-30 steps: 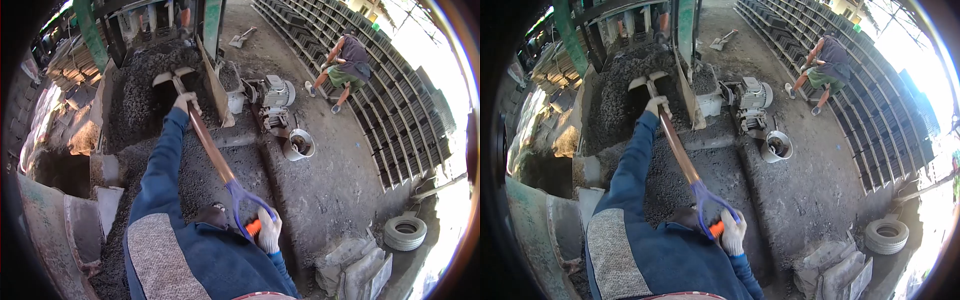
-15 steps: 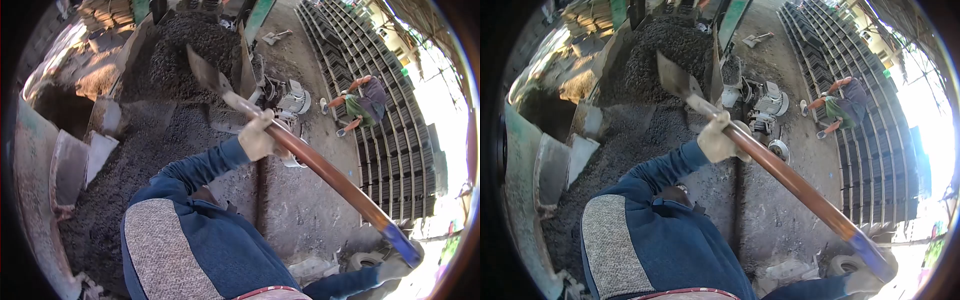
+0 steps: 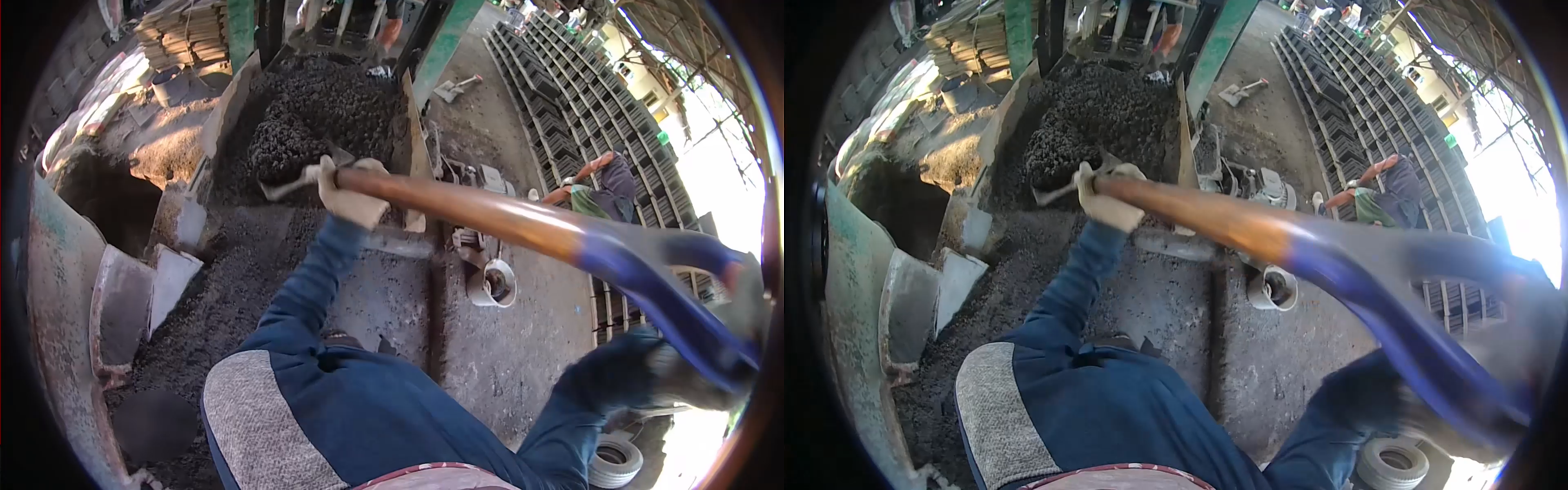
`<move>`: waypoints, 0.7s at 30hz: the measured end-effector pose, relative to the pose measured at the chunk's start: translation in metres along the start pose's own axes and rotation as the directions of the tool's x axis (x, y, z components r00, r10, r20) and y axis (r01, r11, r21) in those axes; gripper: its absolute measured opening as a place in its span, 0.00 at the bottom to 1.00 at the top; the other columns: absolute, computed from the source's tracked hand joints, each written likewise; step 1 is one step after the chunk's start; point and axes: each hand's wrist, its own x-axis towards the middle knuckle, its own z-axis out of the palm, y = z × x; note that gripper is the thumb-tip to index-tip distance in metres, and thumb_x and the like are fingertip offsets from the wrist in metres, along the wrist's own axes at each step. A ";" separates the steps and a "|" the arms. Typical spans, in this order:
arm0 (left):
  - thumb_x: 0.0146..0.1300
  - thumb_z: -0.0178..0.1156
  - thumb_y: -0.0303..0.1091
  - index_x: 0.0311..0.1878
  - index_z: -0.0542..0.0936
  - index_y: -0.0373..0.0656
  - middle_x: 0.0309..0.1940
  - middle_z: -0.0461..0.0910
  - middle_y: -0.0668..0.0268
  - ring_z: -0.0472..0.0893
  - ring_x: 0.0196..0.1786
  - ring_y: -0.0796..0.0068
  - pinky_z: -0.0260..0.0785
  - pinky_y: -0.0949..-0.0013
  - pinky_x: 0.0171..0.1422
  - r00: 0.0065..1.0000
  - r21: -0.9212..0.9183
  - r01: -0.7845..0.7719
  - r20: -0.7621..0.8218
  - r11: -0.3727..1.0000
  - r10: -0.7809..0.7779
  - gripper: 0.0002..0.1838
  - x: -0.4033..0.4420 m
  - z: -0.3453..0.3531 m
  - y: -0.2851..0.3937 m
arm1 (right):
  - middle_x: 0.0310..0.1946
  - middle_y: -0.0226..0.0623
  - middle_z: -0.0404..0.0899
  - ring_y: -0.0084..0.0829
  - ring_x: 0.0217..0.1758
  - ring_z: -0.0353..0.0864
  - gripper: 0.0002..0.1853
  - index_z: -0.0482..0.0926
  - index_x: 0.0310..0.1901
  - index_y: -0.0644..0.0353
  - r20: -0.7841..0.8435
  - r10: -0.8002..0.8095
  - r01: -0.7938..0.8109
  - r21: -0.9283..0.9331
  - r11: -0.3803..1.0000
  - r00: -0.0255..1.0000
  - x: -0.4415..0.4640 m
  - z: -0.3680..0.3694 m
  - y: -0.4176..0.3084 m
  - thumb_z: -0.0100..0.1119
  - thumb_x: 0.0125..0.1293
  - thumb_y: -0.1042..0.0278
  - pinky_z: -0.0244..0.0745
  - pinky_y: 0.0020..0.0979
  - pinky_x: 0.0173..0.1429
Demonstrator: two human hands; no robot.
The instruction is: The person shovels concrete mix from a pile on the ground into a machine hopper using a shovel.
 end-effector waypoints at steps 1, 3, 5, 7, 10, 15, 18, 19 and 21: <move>0.54 0.55 0.78 0.45 0.80 0.33 0.37 0.82 0.54 0.80 0.42 0.55 0.70 0.52 0.58 0.997 0.033 0.056 -0.061 0.998 -0.054 0.46 0.022 -0.022 0.021 | 0.33 0.42 0.81 0.35 0.33 0.82 0.07 0.82 0.43 0.61 -0.061 0.137 -0.132 0.080 0.988 0.989 -0.029 0.037 -0.025 0.61 0.64 0.75 0.81 0.32 0.35; 0.53 0.57 0.76 0.40 0.82 0.34 0.34 0.82 0.54 0.80 0.40 0.55 0.71 0.52 0.56 0.967 0.079 0.183 -0.196 0.980 -0.164 0.44 0.054 -0.056 0.052 | 0.35 0.42 0.83 0.35 0.35 0.83 0.08 0.83 0.43 0.64 -0.049 0.331 -0.324 0.114 0.939 0.942 -0.081 0.071 -0.042 0.67 0.62 0.78 0.79 0.31 0.37; 0.55 0.59 0.70 0.34 0.84 0.35 0.29 0.82 0.53 0.79 0.38 0.49 0.71 0.46 0.54 0.929 0.095 0.218 -0.324 0.971 -0.177 0.38 0.070 -0.075 0.057 | 0.34 0.39 0.83 0.34 0.37 0.83 0.08 0.82 0.41 0.61 0.022 0.530 -0.530 0.075 0.844 0.847 -0.136 0.073 -0.055 0.68 0.60 0.80 0.78 0.32 0.40; 0.57 0.58 0.68 0.31 0.84 0.34 0.26 0.81 0.52 0.79 0.35 0.47 0.71 0.44 0.52 0.894 0.137 0.257 -0.410 0.957 -0.181 0.36 0.085 -0.088 0.065 | 0.32 0.38 0.82 0.32 0.37 0.83 0.06 0.81 0.38 0.60 0.088 0.759 -0.764 0.084 0.639 0.645 -0.181 0.077 -0.075 0.68 0.60 0.79 0.78 0.32 0.43; 0.60 0.59 0.63 0.28 0.82 0.40 0.23 0.79 0.57 0.77 0.31 0.48 0.71 0.41 0.48 0.797 0.274 0.252 -0.602 0.928 -0.038 0.30 0.114 -0.112 0.078 | 0.31 0.38 0.81 0.28 0.35 0.81 0.04 0.81 0.36 0.62 0.149 0.913 -0.924 -0.001 0.383 0.379 -0.245 0.083 -0.101 0.65 0.60 0.81 0.77 0.30 0.43; 0.64 0.63 0.49 0.28 0.71 0.48 0.19 0.70 0.66 0.72 0.24 0.59 0.71 0.48 0.42 0.631 0.458 0.235 -0.743 0.857 0.224 0.18 0.133 -0.092 0.041 | 0.25 0.39 0.81 0.30 0.32 0.82 0.03 0.81 0.31 0.63 0.399 0.877 -0.956 -0.003 -0.292 -0.269 -0.405 0.108 -0.135 0.62 0.54 0.81 0.77 0.31 0.39; 0.63 0.65 0.46 0.29 0.70 0.49 0.20 0.68 0.66 0.70 0.23 0.60 0.69 0.50 0.34 0.817 0.419 0.309 -0.577 0.854 -0.012 0.16 0.064 -0.058 -0.020 | 0.23 0.41 0.80 0.35 0.25 0.81 0.04 0.82 0.30 0.62 0.527 0.504 -0.642 -0.107 -0.759 -0.684 -0.509 0.082 -0.145 0.58 0.55 0.78 0.74 0.36 0.29; 0.65 0.62 0.46 0.29 0.70 0.49 0.20 0.69 0.64 0.72 0.25 0.57 0.69 0.46 0.37 0.813 0.341 0.352 -0.573 0.871 -0.104 0.16 0.034 -0.042 -0.037 | 0.23 0.41 0.80 0.37 0.22 0.80 0.05 0.82 0.30 0.61 0.545 0.484 -0.634 -0.120 -0.764 -0.685 -0.549 0.062 -0.150 0.56 0.56 0.78 0.73 0.39 0.25; 0.68 0.54 0.46 0.29 0.71 0.44 0.25 0.74 0.60 0.76 0.33 0.51 0.69 0.38 0.51 0.919 0.434 0.372 -0.295 0.821 -0.261 0.17 -0.031 -0.035 -0.062 | 0.22 0.43 0.80 0.40 0.17 0.78 0.08 0.82 0.31 0.61 0.608 0.503 -0.719 -0.167 -0.675 -0.614 -0.634 0.021 -0.152 0.51 0.59 0.77 0.71 0.43 0.16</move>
